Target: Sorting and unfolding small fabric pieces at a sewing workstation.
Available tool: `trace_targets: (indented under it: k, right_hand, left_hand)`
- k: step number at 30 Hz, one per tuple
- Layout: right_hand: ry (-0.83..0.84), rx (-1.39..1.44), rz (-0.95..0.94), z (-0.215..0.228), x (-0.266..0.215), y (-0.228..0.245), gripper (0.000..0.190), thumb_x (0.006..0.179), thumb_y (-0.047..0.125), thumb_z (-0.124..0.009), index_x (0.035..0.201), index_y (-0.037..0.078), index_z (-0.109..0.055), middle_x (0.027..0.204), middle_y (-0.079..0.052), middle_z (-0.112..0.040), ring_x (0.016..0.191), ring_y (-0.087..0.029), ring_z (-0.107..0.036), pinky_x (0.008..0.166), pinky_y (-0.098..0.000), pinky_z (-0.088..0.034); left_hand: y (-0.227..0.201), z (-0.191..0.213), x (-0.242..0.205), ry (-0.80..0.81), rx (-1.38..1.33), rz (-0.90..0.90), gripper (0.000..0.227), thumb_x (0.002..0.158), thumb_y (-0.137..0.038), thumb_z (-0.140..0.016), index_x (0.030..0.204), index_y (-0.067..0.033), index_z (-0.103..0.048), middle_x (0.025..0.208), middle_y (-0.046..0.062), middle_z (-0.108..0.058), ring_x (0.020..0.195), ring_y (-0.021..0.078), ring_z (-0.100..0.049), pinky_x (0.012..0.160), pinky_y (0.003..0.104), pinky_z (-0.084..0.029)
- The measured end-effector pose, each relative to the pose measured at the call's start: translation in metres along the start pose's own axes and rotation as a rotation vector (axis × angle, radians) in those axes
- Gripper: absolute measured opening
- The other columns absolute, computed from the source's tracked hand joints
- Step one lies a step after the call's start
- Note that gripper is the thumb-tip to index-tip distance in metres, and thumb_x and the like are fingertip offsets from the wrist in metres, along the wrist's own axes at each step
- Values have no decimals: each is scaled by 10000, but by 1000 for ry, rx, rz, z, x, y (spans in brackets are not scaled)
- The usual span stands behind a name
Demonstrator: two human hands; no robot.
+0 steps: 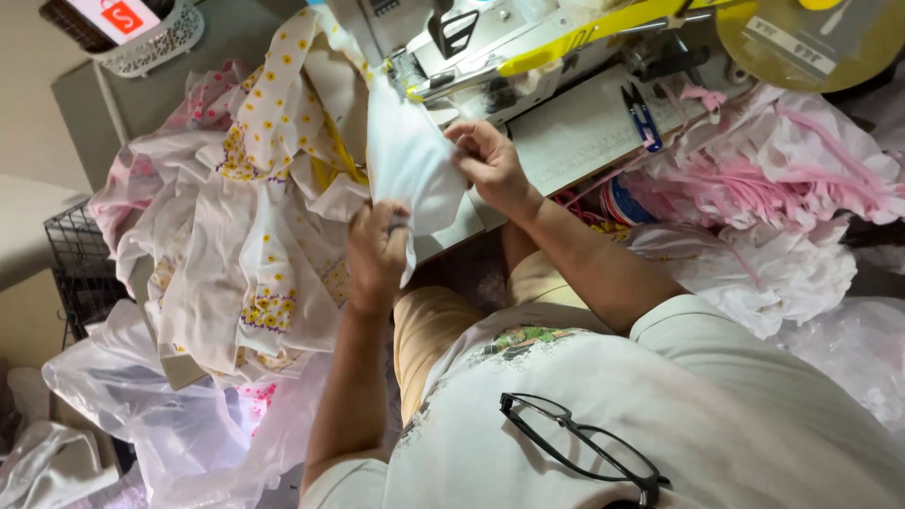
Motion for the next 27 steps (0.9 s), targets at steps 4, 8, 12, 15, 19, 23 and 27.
trace_targets:
  k: [4,8,12,15,19,23,27]
  right_hand:
    - [-76,-383,285,-19,25,47,218,935,-29,-638,1081,67,-770,868,-123,-721,766,-157,-658,723,-317,-553]
    - [-86,-729,407,-24,31,55,132,984,120,-657,1017,157,-780,833,-61,-745,794,-298,-735,674,-339,-562]
    - [11,-1114,572,-50,24,66,186,1022,135,-617,1163,63,-714,1038,-99,-783,821,-286,-737,656,-397,-570]
    - [180,-1089,702,-101,9,102,218,983,70,-634,1165,9,-738,1038,-122,-731,874,-311,-671,720,-415,-540]
    - [610,-1125,931,-168,7,89,203,837,284,-790,987,150,-764,1023,-42,-704,1134,-311,-580,950,-436,-439]
    - [681,-1489,753,-190,100,6,299,786,377,-677,943,140,-769,981,-110,-701,978,-352,-652,791,-509,-540]
    - [634,-1358,438,-197,135,-6,385,932,353,-693,1212,93,-742,1145,-83,-670,1130,-334,-558,899,-515,-422]
  left_hand:
    - [-3,19,46,-122,290,-289,93,923,-81,-589,910,-117,-674,747,92,-599,709,315,-649,711,412,-520]
    - [10,25,98,-222,591,-391,37,901,-195,-625,865,-201,-630,819,12,-593,674,281,-630,656,415,-501]
    - [44,20,122,-232,690,-137,203,865,-175,-639,1021,-274,-723,1183,95,-514,994,378,-498,836,512,-396]
    - [39,30,100,-181,673,5,401,910,-209,-715,1301,-296,-693,1556,111,-381,1385,385,-462,1058,566,-423]
    - [31,91,52,-292,235,45,510,777,38,-625,1283,-18,-603,1247,163,-666,1181,351,-631,1039,455,-491]
    - [61,138,11,-329,500,275,504,657,-122,-636,1156,-97,-564,1105,118,-589,1016,364,-563,792,545,-460]
    - [120,129,15,-118,718,318,495,592,-95,-592,1083,-162,-605,1204,125,-500,1101,410,-490,787,590,-449]
Point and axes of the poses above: each hand's wrist, its own x-axis towards the middle knuckle, its own z-axis out of the back of the hand, y = z × x, the point moved 6 cm from there along x, towards the middle knuckle
